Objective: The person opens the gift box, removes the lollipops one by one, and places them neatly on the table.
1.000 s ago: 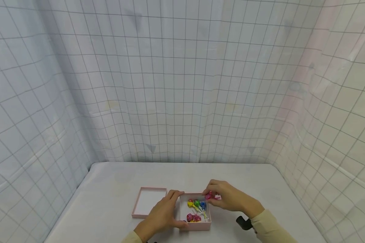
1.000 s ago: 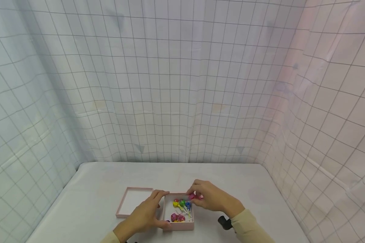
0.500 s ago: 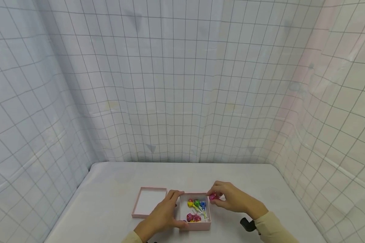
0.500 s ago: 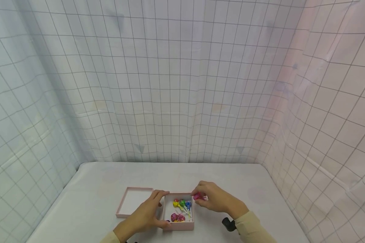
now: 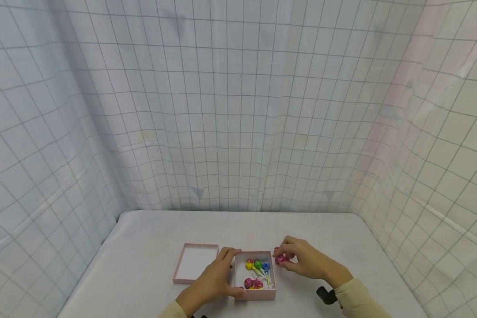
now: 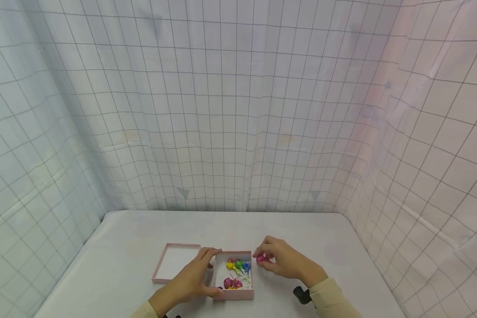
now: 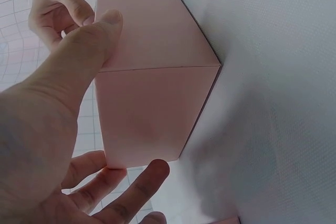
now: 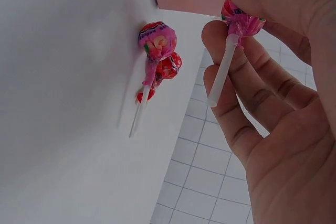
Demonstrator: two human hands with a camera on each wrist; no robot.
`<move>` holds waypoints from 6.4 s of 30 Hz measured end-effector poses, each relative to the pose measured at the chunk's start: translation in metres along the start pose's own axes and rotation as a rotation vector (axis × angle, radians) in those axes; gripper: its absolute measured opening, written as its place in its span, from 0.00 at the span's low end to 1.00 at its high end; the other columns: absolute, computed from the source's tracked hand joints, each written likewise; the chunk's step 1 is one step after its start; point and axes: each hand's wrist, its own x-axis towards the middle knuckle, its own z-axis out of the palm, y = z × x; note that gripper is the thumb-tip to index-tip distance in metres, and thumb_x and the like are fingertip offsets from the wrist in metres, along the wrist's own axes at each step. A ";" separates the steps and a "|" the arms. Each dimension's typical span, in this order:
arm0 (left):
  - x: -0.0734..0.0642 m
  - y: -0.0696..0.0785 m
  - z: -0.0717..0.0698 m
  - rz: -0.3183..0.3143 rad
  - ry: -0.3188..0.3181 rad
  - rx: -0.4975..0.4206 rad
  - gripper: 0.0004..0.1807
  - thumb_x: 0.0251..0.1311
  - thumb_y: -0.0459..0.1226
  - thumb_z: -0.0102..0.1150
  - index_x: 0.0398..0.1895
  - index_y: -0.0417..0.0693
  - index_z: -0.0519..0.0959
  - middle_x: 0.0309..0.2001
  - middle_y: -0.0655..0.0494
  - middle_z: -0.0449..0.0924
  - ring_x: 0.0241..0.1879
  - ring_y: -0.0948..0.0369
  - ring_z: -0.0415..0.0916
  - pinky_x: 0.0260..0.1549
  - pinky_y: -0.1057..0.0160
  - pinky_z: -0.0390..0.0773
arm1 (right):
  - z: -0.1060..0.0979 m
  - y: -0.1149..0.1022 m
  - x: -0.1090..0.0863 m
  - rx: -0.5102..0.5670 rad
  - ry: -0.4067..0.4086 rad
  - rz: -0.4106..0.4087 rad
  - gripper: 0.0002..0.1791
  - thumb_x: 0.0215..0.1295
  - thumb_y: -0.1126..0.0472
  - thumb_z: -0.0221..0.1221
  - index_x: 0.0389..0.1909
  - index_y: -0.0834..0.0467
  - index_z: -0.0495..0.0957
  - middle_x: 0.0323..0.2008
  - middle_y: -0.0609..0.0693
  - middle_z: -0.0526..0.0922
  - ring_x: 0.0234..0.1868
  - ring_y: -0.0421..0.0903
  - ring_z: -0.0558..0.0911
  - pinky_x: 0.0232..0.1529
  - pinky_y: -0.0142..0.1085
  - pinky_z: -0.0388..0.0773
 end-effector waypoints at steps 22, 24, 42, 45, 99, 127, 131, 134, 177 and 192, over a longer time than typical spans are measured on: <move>0.000 0.002 -0.002 0.004 -0.004 -0.009 0.64 0.53 0.51 0.96 0.88 0.43 0.67 0.80 0.41 0.70 0.65 0.46 0.87 0.67 0.38 0.89 | 0.017 0.021 -0.004 0.031 -0.014 0.066 0.11 0.76 0.65 0.77 0.54 0.51 0.91 0.53 0.44 0.90 0.48 0.29 0.84 0.55 0.31 0.91; 0.000 0.002 -0.002 0.000 -0.006 -0.011 0.63 0.53 0.51 0.96 0.88 0.43 0.67 0.81 0.41 0.70 0.65 0.45 0.87 0.67 0.38 0.89 | 0.018 0.022 -0.003 0.026 -0.012 0.064 0.11 0.76 0.65 0.78 0.54 0.50 0.92 0.52 0.44 0.90 0.47 0.29 0.83 0.54 0.30 0.91; -0.002 0.001 -0.003 0.004 -0.007 -0.026 0.63 0.53 0.51 0.96 0.88 0.43 0.67 0.80 0.40 0.70 0.65 0.45 0.87 0.67 0.37 0.89 | 0.030 0.029 -0.002 -0.040 0.000 0.063 0.11 0.74 0.65 0.78 0.51 0.49 0.91 0.51 0.40 0.87 0.51 0.32 0.83 0.55 0.34 0.90; -0.003 0.002 -0.004 0.003 -0.009 -0.031 0.63 0.54 0.51 0.96 0.88 0.43 0.67 0.80 0.41 0.70 0.65 0.45 0.86 0.67 0.37 0.89 | 0.031 0.027 -0.002 -0.055 -0.006 0.065 0.11 0.74 0.64 0.78 0.51 0.48 0.91 0.52 0.39 0.87 0.54 0.32 0.84 0.59 0.36 0.90; -0.002 -0.003 -0.001 0.031 0.000 -0.019 0.62 0.56 0.49 0.95 0.88 0.43 0.67 0.82 0.41 0.70 0.69 0.42 0.85 0.70 0.38 0.87 | 0.007 -0.043 0.032 -0.159 -0.062 -0.050 0.14 0.79 0.64 0.74 0.61 0.55 0.92 0.55 0.50 0.91 0.50 0.46 0.89 0.56 0.36 0.89; -0.004 -0.003 -0.001 0.079 0.011 -0.019 0.61 0.55 0.47 0.95 0.87 0.40 0.67 0.80 0.42 0.70 0.65 0.45 0.86 0.67 0.41 0.89 | 0.029 -0.054 0.068 -0.160 -0.361 -0.094 0.11 0.69 0.63 0.80 0.49 0.51 0.92 0.39 0.39 0.90 0.38 0.28 0.81 0.42 0.21 0.80; -0.004 -0.002 -0.001 0.074 0.013 -0.016 0.61 0.55 0.47 0.95 0.87 0.41 0.67 0.80 0.41 0.70 0.66 0.43 0.86 0.68 0.40 0.88 | 0.032 -0.057 0.070 -0.148 -0.391 -0.067 0.09 0.69 0.63 0.82 0.43 0.51 0.91 0.33 0.34 0.85 0.34 0.25 0.77 0.38 0.20 0.79; -0.005 -0.001 0.000 0.068 0.012 -0.016 0.61 0.55 0.48 0.95 0.87 0.41 0.67 0.80 0.41 0.70 0.66 0.43 0.85 0.69 0.39 0.88 | 0.034 -0.059 0.070 -0.150 -0.401 -0.038 0.11 0.69 0.62 0.83 0.38 0.51 0.88 0.30 0.33 0.83 0.32 0.25 0.76 0.37 0.21 0.78; -0.005 0.001 -0.002 0.063 0.008 -0.019 0.62 0.54 0.50 0.96 0.87 0.41 0.67 0.80 0.42 0.71 0.67 0.44 0.85 0.68 0.40 0.89 | 0.036 -0.046 0.059 -0.019 -0.204 -0.065 0.08 0.78 0.67 0.74 0.43 0.49 0.89 0.45 0.37 0.90 0.42 0.24 0.84 0.47 0.23 0.86; -0.005 0.001 0.000 0.049 0.014 -0.018 0.63 0.53 0.48 0.97 0.87 0.41 0.67 0.80 0.43 0.71 0.67 0.45 0.85 0.70 0.39 0.88 | 0.027 -0.046 0.050 0.076 -0.112 -0.085 0.05 0.80 0.66 0.74 0.47 0.53 0.89 0.46 0.43 0.94 0.43 0.26 0.89 0.47 0.24 0.90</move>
